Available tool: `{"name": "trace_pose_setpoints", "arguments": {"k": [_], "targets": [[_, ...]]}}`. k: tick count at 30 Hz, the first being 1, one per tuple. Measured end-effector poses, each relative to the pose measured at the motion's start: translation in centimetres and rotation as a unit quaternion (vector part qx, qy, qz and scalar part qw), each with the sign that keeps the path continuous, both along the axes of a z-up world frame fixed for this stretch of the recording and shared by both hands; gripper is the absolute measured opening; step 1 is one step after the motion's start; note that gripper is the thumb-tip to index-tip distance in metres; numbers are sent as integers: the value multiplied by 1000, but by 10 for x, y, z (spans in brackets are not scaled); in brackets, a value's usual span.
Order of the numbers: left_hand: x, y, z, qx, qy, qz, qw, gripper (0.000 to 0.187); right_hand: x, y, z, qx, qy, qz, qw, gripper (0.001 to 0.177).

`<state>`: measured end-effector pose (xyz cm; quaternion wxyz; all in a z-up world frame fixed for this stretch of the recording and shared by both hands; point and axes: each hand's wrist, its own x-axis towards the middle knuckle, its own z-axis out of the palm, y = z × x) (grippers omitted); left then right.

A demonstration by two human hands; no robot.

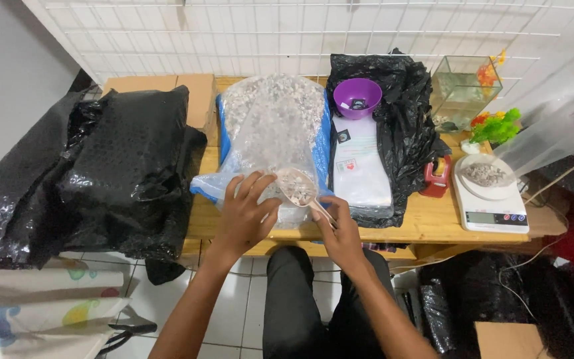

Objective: The person scoops small white pebbles from a large plastic bag using a pink scoop and pours them into a small plastic bag placed on a digital scale. The person repeatedly adds pebbles to the bag on the scale to reach a target weight.

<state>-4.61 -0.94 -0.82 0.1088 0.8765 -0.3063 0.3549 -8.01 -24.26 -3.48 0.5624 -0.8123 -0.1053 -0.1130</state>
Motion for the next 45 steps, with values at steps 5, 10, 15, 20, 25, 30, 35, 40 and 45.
{"name": "trace_pose_setpoints", "arguments": {"k": [5,10,15,20,25,30,35,40,45], "targets": [[-6,0,-8,-73,39,41,996,23,-8,2,9,3,-3,-5,1000,26],[-5,1,-11,-109,49,72,990,22,-15,-4,10,0,-1,-1,1000,27],[-6,3,-3,-111,46,77,990,25,-23,-7,10,10,-1,25,1000,27],[-5,8,-5,-114,69,69,989,36,-26,-10,9,20,-3,44,999,28],[-3,11,-3,-126,94,65,985,39,-36,-15,-2,52,0,68,996,28],[-6,8,8,-130,90,53,986,36,-51,-31,-5,42,48,88,994,38],[-11,-1,31,-184,72,-39,980,33,-57,-57,6,45,69,35,996,42],[-6,-26,53,-229,95,-119,961,31,-57,-96,9,52,3,-19,998,38],[12,-74,67,-289,116,-145,939,28,-60,-132,52,91,-53,-104,989,31]]}}
